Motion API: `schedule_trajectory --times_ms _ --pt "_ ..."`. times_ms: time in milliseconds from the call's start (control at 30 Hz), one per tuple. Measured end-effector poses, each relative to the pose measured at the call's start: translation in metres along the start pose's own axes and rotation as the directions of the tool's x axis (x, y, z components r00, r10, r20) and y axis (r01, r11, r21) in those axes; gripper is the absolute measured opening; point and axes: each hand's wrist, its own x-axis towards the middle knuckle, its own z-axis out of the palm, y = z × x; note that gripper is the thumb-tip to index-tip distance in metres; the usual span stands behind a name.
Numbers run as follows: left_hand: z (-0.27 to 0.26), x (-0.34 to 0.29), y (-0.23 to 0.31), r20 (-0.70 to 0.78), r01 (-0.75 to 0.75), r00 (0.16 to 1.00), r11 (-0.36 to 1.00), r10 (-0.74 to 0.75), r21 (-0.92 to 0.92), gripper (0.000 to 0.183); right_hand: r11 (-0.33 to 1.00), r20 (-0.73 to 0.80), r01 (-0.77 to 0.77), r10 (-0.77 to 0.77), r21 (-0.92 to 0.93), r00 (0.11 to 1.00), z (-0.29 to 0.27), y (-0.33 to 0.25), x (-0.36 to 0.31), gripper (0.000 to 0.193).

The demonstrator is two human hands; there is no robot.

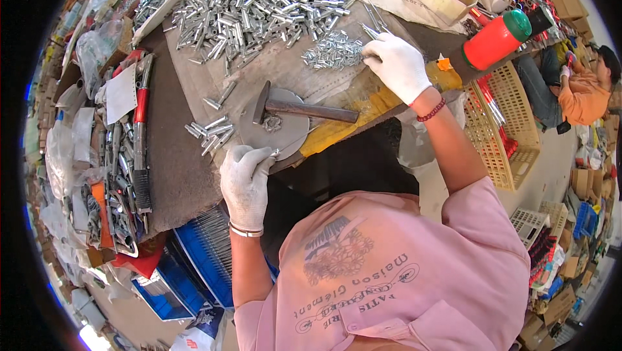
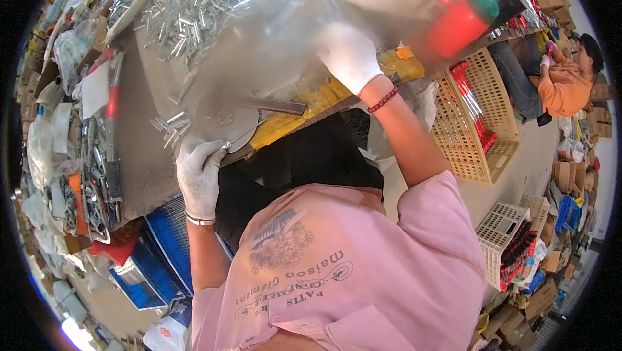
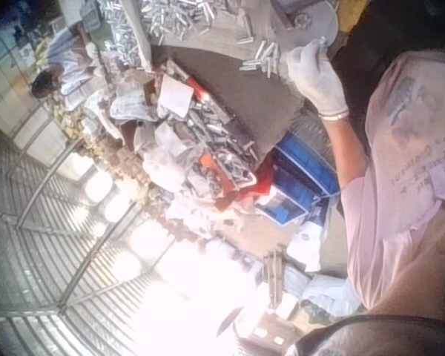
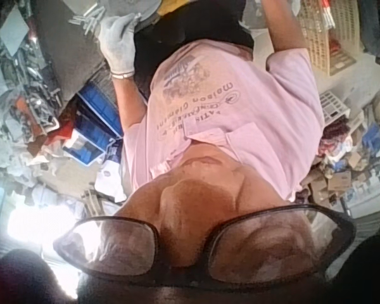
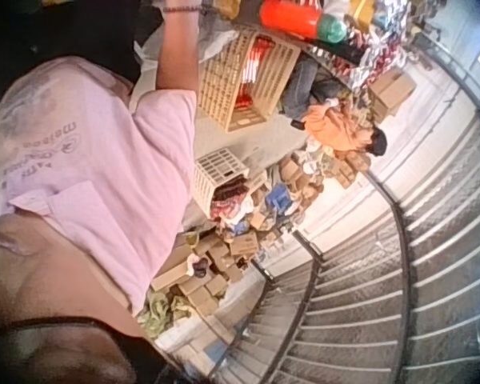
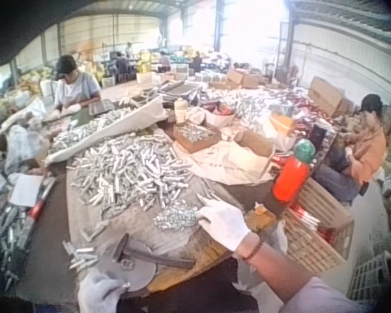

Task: Assembling small metal hardware pins onto a plate and sorting them into blue plastic trays.

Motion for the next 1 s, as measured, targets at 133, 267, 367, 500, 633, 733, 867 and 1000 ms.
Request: schedule_trajectory --times_ms 133,267,367,500,633,733,867,1000 --pt "-0.001 0.000 0.002 -0.007 -0.010 1.000 1.000 0.010 0.009 0.021 0.999 0.051 -0.021 0.020 0.026 0.999 -0.003 0.001 0.004 0.009" --pt "-0.001 -0.001 0.001 -0.004 0.001 1.000 1.000 -0.001 -0.007 0.021 0.984 0.154 -0.081 0.056 0.159 0.986 -0.009 0.004 0.005 0.011" --pt "-0.002 0.000 0.003 -0.007 -0.003 1.000 1.000 0.003 -0.015 0.020 0.968 0.252 -0.139 0.083 0.211 0.964 -0.012 0.004 0.010 0.014" --pt "0.000 0.000 -0.003 -0.021 -0.014 1.000 0.999 0.013 -0.041 0.018 0.975 0.367 -0.135 0.063 0.175 0.928 -0.014 0.007 0.023 0.017" --pt "0.003 0.002 -0.004 -0.043 -0.033 0.999 0.999 0.031 -0.040 0.014 0.970 0.308 -0.083 0.009 0.228 0.951 -0.007 0.024 0.021 0.019" --pt "0.003 0.001 -0.007 -0.048 -0.034 0.998 0.998 0.032 -0.050 0.015 0.975 0.323 -0.068 -0.005 0.214 0.947 -0.012 0.019 0.025 0.022" --pt "0.000 -0.002 -0.008 -0.047 -0.032 0.998 0.999 0.030 -0.038 0.014 0.924 0.204 -0.060 -0.020 0.378 0.979 -0.024 -0.045 0.013 0.015" --pt "0.005 -0.003 -0.013 -0.075 -0.060 0.996 0.997 0.057 -0.046 0.014 0.790 0.105 0.166 -0.279 0.590 0.955 -0.030 -0.145 -0.018 0.012"
